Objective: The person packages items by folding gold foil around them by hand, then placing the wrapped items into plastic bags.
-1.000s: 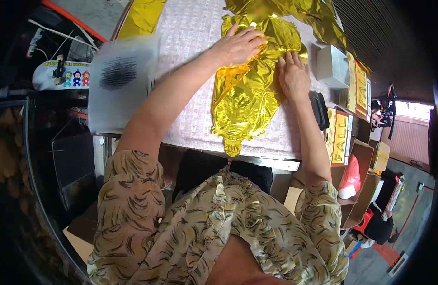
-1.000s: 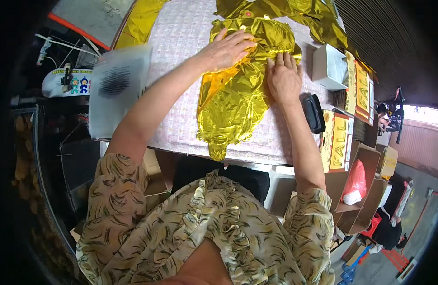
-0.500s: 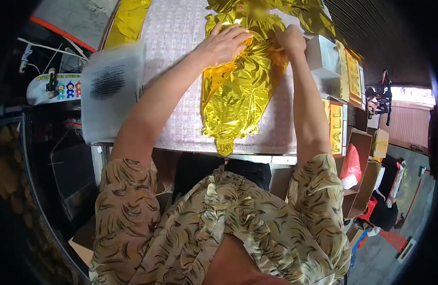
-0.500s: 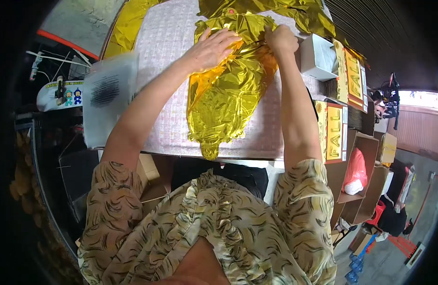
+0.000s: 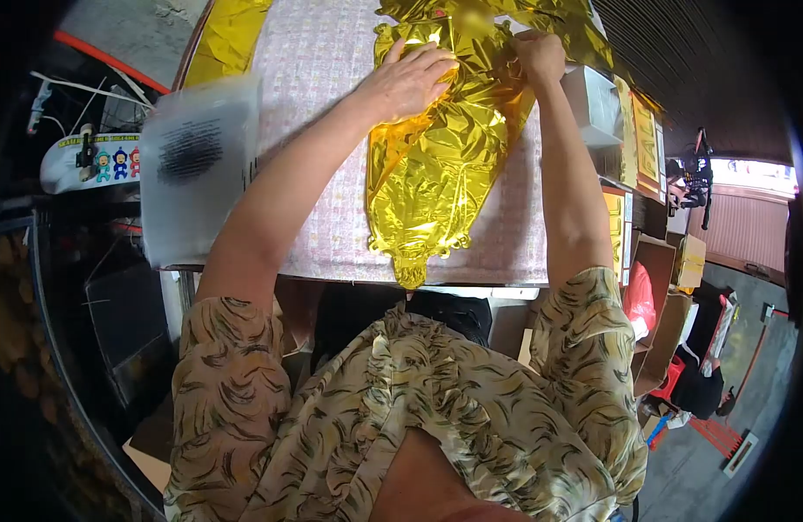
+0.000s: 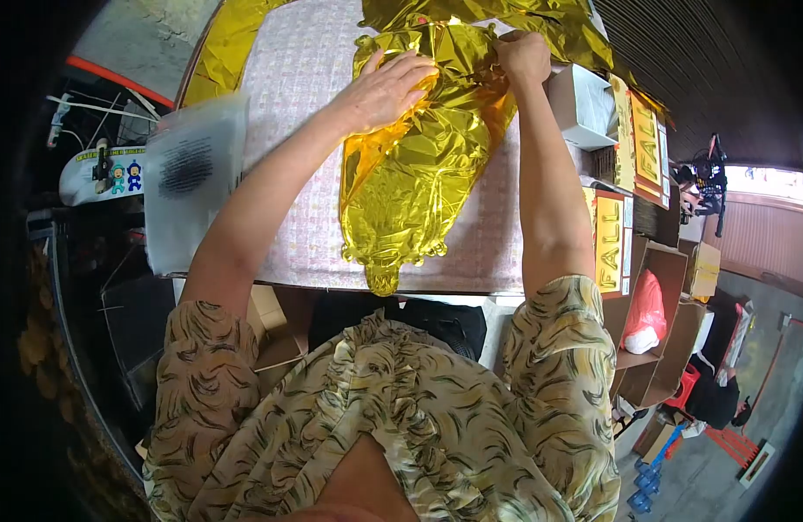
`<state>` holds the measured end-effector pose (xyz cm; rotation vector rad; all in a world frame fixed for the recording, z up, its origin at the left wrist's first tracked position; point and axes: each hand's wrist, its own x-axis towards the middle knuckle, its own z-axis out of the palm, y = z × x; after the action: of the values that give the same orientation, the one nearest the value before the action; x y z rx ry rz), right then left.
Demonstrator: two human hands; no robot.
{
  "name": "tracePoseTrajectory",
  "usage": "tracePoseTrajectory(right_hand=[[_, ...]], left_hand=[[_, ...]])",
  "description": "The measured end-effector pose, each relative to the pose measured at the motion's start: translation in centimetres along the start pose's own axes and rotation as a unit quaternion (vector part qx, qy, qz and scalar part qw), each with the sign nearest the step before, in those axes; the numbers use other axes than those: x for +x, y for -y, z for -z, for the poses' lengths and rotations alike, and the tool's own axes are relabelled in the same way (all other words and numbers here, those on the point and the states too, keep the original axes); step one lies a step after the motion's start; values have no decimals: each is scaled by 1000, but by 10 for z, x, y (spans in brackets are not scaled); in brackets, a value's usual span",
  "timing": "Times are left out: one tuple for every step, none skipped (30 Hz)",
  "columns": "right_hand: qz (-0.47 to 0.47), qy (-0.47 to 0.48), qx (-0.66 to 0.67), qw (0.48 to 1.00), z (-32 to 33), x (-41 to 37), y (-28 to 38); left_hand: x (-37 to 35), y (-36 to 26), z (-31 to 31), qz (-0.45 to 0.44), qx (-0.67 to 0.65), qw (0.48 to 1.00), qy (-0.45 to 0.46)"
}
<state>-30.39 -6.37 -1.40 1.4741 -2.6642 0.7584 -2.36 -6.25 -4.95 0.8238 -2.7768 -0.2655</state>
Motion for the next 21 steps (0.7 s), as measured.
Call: tracePoseTrajectory(right_hand=[[0, -1, -1, 1000, 5, 0, 3], [-6, -13, 6, 1000, 10, -1, 7], [-12, -25, 12, 1000, 12, 1, 9], [-12, -25, 12, 1000, 15, 2, 10], [21, -25, 20, 999, 18, 4, 12], [55, -25, 29, 998, 24, 4, 16], [54, -27, 28, 998, 29, 5, 21], [89, -32, 22, 995, 33, 6, 29], [124, -38, 17, 991, 37, 6, 39], [125, -40, 17, 991, 37, 8, 46], [144, -39, 23, 989, 37, 10, 53], [162, -39, 29, 986, 37, 10, 63], [181, -39, 35, 982, 31, 15, 67], [120, 59, 144, 981, 23, 19, 73], [55, 157, 249, 954, 14, 20, 77], [54, 156, 248, 955, 23, 3, 89], [32, 224, 469, 854, 38, -23, 103], [8, 279, 661, 697, 47, -38, 110], [11, 280, 660, 697, 38, -39, 92], [129, 114, 519, 837, 18, -40, 54], [236, -64, 338, 909, 5, -42, 33]], left_hand=[[0, 0, 0, -1, 0, 1000, -1], [0, 0, 1, -2, 1, 1000, -3], [0, 2, -2, -3, 3, 1000, -4], [0, 2, -5, -3, 3, 1000, -4], [0, 2, -8, -2, -11, 1000, -18], [0, 2, -9, -2, -24, 999, -33], [0, 2, -11, -5, -25, 999, -34], [0, 2, -11, -5, -15, 999, -34], [1, 3, -11, -5, -5, 999, -35], [2, 4, -9, -6, -4, 999, -37], [2, 3, -9, -14, -2, 999, -38], [2, 3, -8, -24, 0, 999, -40], [2, 3, -7, -25, 1, 999, -40], [2, 2, -5, -14, 3, 1000, -23], [3, 0, -3, -2, 3, 1000, -6], [4, -1, 2, 9, 3, 999, 35], [4, -3, 4, 7, 3, 999, 34], [4, -4, 6, 11, 2, 999, 44], [3, -4, 9, 18, 2, 998, 52], [3, -2, 7, 22, 3, 999, 47], [3, 0, 1, 13, -6, 1000, 16]])
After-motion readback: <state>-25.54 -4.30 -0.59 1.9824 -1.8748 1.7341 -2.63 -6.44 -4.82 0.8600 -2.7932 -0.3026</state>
